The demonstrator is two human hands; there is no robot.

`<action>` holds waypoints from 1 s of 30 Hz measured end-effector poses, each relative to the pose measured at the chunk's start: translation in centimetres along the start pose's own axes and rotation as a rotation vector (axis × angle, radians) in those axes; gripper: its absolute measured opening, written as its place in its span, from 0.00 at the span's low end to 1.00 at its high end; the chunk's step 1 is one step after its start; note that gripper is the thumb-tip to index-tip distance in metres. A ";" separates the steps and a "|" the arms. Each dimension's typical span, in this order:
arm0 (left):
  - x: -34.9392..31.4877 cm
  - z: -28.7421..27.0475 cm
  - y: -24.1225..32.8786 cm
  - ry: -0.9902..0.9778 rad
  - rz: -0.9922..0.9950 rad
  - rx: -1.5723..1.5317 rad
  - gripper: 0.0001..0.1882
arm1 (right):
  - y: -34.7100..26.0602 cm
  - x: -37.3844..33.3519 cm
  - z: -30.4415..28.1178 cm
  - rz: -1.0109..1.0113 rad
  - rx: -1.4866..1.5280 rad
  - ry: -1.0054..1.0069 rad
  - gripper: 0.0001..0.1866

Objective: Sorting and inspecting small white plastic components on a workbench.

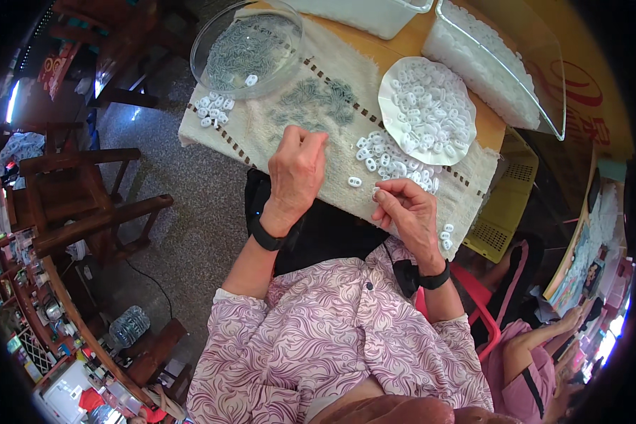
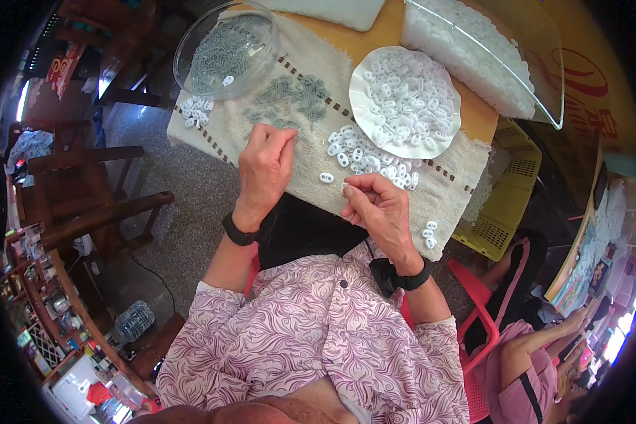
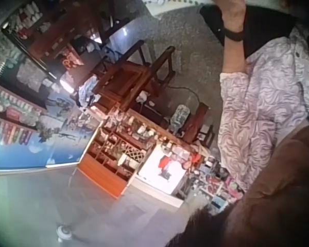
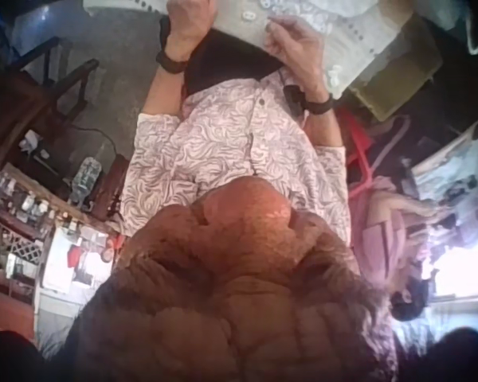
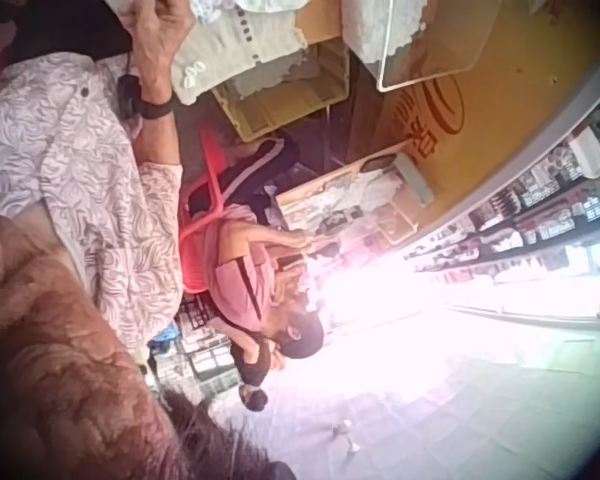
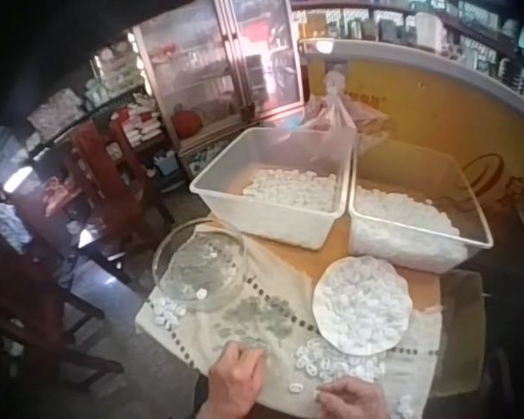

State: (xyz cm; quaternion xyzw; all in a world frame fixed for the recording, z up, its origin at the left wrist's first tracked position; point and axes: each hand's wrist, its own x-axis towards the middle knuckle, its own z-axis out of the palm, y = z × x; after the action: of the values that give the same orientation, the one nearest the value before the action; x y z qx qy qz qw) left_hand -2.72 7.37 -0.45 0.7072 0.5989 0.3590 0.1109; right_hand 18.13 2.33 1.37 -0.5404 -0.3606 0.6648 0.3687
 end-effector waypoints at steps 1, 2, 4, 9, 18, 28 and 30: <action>0.2 0.0 0.0 -0.022 0.020 0.024 0.07 | 0.0 0.0 0.0 0.005 -0.008 0.000 0.09; 0.3 0.1 -0.1 -0.044 0.040 0.048 0.08 | 0.0 0.0 0.0 0.009 -0.016 0.000 0.09; 0.2 0.4 -0.2 -0.066 0.049 0.087 0.09 | 0.1 0.1 0.0 0.011 -0.010 0.000 0.09; 0.2 0.3 -0.1 -0.113 0.048 0.158 0.09 | -0.1 0.0 0.1 0.016 0.002 0.001 0.09; 0.1 0.6 -0.1 -0.025 0.142 0.089 0.08 | 0.1 -0.1 0.0 0.006 0.026 0.020 0.09; -1.1 -0.9 2.2 -0.293 -0.555 -1.096 0.05 | -0.7 -0.1 -0.4 0.020 0.217 -0.056 0.09; -1.2 -0.7 2.5 -0.351 -0.576 -1.159 0.05 | -0.8 -0.2 -0.3 0.012 0.224 -0.049 0.09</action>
State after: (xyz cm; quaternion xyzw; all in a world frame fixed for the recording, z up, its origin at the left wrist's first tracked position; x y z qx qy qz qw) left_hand -1.27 5.37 1.08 0.3929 0.4472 0.4583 0.6601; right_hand 18.59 2.56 2.12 -0.4818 -0.2898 0.7160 0.4139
